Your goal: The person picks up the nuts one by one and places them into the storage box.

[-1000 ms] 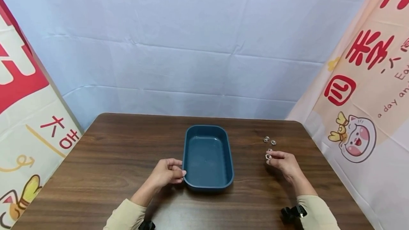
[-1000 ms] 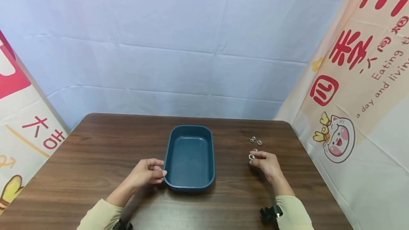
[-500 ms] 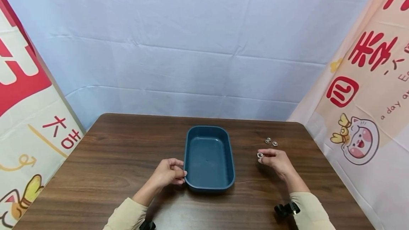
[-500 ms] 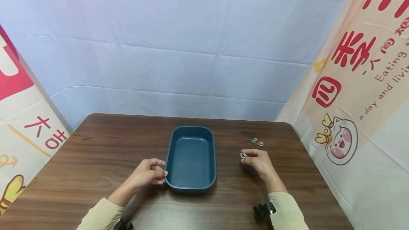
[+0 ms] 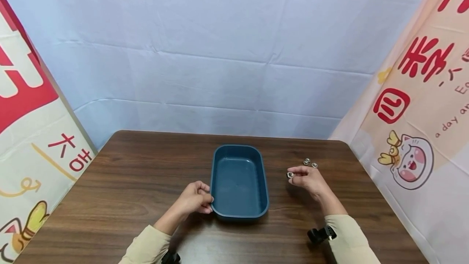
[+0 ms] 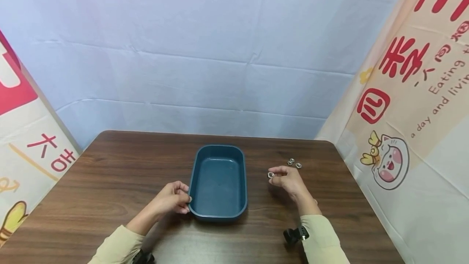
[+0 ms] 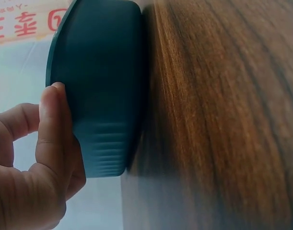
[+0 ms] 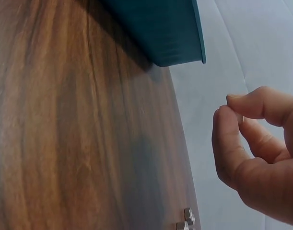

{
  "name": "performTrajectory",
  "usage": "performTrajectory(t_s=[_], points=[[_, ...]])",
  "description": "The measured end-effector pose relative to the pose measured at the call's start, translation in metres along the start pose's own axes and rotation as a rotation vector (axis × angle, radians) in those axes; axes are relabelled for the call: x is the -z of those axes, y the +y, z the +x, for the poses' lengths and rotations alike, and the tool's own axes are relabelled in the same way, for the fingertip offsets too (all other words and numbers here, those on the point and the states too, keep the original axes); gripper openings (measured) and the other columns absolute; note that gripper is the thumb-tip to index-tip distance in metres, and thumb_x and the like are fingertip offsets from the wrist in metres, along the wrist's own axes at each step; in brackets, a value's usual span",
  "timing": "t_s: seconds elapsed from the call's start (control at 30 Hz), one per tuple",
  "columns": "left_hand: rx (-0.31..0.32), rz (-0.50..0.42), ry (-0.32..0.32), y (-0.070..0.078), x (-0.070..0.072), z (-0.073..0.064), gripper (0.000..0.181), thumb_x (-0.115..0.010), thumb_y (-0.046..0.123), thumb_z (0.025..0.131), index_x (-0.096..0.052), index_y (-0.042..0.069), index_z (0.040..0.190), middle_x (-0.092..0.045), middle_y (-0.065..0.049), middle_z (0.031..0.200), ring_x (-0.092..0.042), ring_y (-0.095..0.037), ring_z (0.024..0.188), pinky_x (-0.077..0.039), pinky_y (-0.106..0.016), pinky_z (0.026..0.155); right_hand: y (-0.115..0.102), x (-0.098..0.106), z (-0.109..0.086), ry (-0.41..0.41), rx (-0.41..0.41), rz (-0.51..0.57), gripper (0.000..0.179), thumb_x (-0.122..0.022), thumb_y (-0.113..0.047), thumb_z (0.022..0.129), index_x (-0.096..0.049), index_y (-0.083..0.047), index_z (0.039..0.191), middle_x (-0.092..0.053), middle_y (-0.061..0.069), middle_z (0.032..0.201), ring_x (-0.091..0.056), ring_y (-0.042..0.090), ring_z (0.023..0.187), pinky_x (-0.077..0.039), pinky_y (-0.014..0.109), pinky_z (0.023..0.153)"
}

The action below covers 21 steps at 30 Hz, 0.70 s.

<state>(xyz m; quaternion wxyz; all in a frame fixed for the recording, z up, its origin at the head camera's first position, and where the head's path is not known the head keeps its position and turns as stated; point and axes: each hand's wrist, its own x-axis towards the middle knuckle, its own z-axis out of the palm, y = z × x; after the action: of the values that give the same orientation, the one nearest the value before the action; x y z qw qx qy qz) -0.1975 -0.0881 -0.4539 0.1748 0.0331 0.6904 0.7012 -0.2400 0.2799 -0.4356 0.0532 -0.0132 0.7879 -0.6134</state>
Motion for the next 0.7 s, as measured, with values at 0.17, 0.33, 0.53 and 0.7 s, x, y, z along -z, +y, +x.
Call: performTrajectory(t_s=[0.17, 0.33, 0.53, 0.7], points=[[0.004, 0.008, 0.003, -0.001, 0.001, 0.0, 0.023, -0.057, -0.006, 0.078, -0.042, -0.007, 0.096, -0.058, -0.01, 0.062, -0.059, -0.016, 0.049, -0.053, -0.026, 0.046, -0.004, -0.006, 0.003, -0.016, -0.015, 0.002, 0.037, -0.062, 0.009, 0.078, -0.053, 0.018, 0.113, -0.062, 0.015, 0.094, -0.06, 0.013, 0.078, -0.053, 0.026, 0.069], [-0.009, 0.021, 0.004, 0.0, 0.001, 0.0, 0.016, -0.056, -0.003, 0.084, -0.045, -0.007, 0.094, -0.058, -0.009, 0.062, -0.059, -0.017, 0.049, -0.053, -0.026, 0.047, -0.008, -0.011, 0.008, -0.027, -0.016, 0.02, 0.035, -0.063, 0.01, 0.078, -0.055, 0.015, 0.112, -0.062, 0.013, 0.091, -0.062, 0.015, 0.078, -0.054, 0.028, 0.07], [-0.005, 0.014, -0.007, 0.002, 0.001, 0.0, 0.016, -0.054, -0.006, 0.084, -0.043, -0.01, 0.095, -0.058, -0.01, 0.064, -0.059, -0.017, 0.05, -0.054, -0.027, 0.048, -0.012, -0.018, 0.014, -0.032, -0.033, 0.022, 0.034, -0.065, 0.009, 0.076, -0.057, 0.012, 0.109, -0.063, 0.014, 0.087, -0.061, 0.014, 0.07, -0.053, 0.032, 0.063], [-0.003, -0.007, -0.007, 0.001, 0.0, 0.001, 0.022, -0.056, -0.005, 0.084, -0.042, -0.012, 0.099, -0.057, -0.01, 0.065, -0.059, -0.017, 0.049, -0.054, -0.027, 0.047, -0.017, -0.023, 0.017, -0.047, -0.031, 0.0, 0.035, -0.065, 0.005, 0.077, -0.056, 0.012, 0.11, -0.064, 0.013, 0.088, -0.06, 0.014, 0.071, -0.051, 0.028, 0.06]])
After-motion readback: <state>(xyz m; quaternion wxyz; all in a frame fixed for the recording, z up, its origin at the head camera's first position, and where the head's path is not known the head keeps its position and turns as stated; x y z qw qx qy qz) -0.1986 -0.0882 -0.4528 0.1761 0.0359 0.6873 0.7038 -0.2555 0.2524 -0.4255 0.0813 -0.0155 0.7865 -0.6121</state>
